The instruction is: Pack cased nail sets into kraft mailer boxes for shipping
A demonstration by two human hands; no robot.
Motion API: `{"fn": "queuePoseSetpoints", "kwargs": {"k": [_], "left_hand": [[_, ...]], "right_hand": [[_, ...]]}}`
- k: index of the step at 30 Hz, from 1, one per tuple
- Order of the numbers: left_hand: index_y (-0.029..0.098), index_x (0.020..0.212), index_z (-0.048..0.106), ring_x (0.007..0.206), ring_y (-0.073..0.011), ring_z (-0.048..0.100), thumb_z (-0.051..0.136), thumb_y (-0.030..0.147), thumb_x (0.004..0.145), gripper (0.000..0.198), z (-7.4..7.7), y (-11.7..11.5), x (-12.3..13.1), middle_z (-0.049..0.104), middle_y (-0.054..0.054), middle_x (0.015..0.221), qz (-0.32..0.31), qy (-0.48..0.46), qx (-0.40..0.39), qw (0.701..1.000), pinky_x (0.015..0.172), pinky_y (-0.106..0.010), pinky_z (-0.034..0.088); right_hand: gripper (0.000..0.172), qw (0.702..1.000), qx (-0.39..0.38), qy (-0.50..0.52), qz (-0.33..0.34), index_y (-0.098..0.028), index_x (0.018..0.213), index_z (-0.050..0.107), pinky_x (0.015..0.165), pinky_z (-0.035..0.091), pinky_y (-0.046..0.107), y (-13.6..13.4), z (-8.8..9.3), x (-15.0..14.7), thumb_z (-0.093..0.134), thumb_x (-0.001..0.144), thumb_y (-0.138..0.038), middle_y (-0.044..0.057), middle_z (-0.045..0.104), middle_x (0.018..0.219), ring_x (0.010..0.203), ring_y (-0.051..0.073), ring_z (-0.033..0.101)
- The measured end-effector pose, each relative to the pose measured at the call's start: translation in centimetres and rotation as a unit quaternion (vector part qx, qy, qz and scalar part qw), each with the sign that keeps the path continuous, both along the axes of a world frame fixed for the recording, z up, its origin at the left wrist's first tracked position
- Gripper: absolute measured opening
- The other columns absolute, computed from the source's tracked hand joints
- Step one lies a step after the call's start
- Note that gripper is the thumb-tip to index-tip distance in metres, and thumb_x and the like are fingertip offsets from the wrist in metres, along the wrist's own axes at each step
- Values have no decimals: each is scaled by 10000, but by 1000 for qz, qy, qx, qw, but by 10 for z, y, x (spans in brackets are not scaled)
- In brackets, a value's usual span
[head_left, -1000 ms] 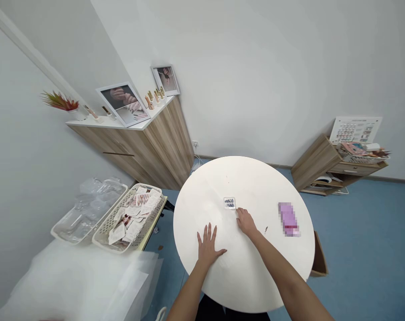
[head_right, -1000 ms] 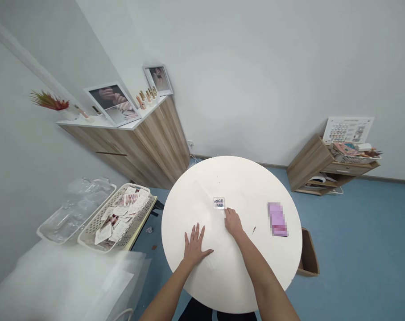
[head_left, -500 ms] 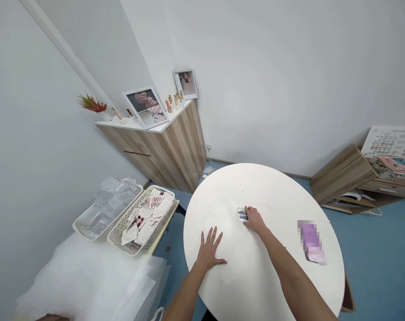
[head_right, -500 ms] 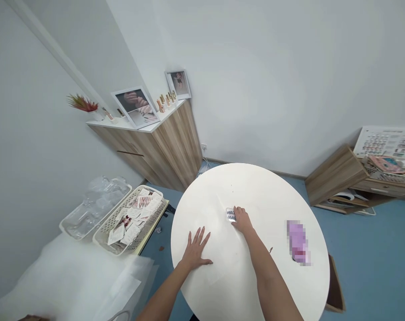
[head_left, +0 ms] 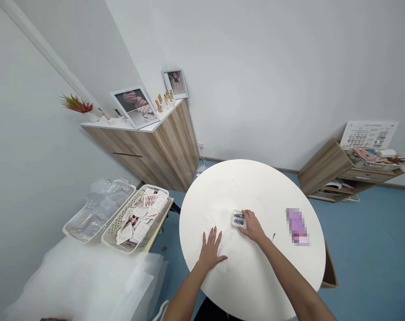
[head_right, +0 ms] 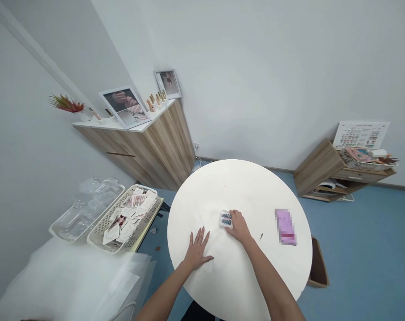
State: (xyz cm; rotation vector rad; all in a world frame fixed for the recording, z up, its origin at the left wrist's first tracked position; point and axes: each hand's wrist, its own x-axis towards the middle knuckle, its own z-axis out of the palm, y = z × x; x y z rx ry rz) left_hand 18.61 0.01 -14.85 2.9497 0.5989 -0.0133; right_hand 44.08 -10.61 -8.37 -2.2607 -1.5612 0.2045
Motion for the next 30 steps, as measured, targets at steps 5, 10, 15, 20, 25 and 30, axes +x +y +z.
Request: {"fn": "queuePoseSetpoints", "kwargs": {"k": [5, 10, 15, 20, 25, 30], "left_hand": [[232, 1529, 66, 1456, -376, 83, 475, 835, 698, 1105, 16, 14, 17, 103, -156, 1590, -117, 55, -13, 992, 1120, -632, 8], [172, 1528, 6, 1460, -373, 28, 485, 864, 638, 1225, 22, 3, 27, 73, -172, 1590, -153, 85, -40, 984, 1111, -646, -47], [150, 1531, 39, 1453, -403, -9, 513, 865, 603, 1264, 25, -10, 23, 62, -188, 1588, -119, 73, -37, 990, 1105, -654, -59], [138, 1520, 84, 1446, -369, 153, 528, 783, 702, 1132, 28, -28, 3, 144, -219, 1572, -109, 9, -54, 993, 1133, -612, 94], [179, 1415, 325, 1341, -312, 394, 536, 459, 851, 664, 29, -65, -27, 435, -170, 1442, -136, -40, -88, 986, 1127, -542, 252], [203, 1135, 525, 1174, -264, 510, 462, 140, 818, 329, 45, -87, -28, 545, -99, 1253, -84, -30, -93, 992, 1029, -463, 398]], "right_hand": [[723, 997, -19, 27, 76, -163, 1400, 320, 983, 390, 491, -39, -11, -34, 591, 738, -265, 177, 465, 1309, 1190, 334, 449], [704, 997, -38, 29, 56, -155, 1375, 364, 1008, 368, 481, -65, -24, -61, 606, 724, -274, 172, 491, 1287, 1181, 333, 455], [714, 996, -88, 5, 22, -180, 1395, 368, 1055, 321, 491, -69, -29, -78, 635, 746, -313, 158, 500, 1315, 1211, 329, 444], [671, 995, -99, 0, 1, -199, 1390, 371, 1076, 276, 509, -76, -16, -85, 627, 785, -338, 153, 463, 1387, 1255, 332, 409], [362, 996, -72, 11, 59, -182, 1164, 516, 943, 381, 428, -114, 3, -92, 568, 826, -301, 128, 548, 1199, 1088, 291, 485], [234, 986, -133, -17, 95, -173, 1037, 554, 859, 403, 395, -146, -3, -101, 521, 807, -143, 122, 562, 1125, 1022, 280, 494]]}}
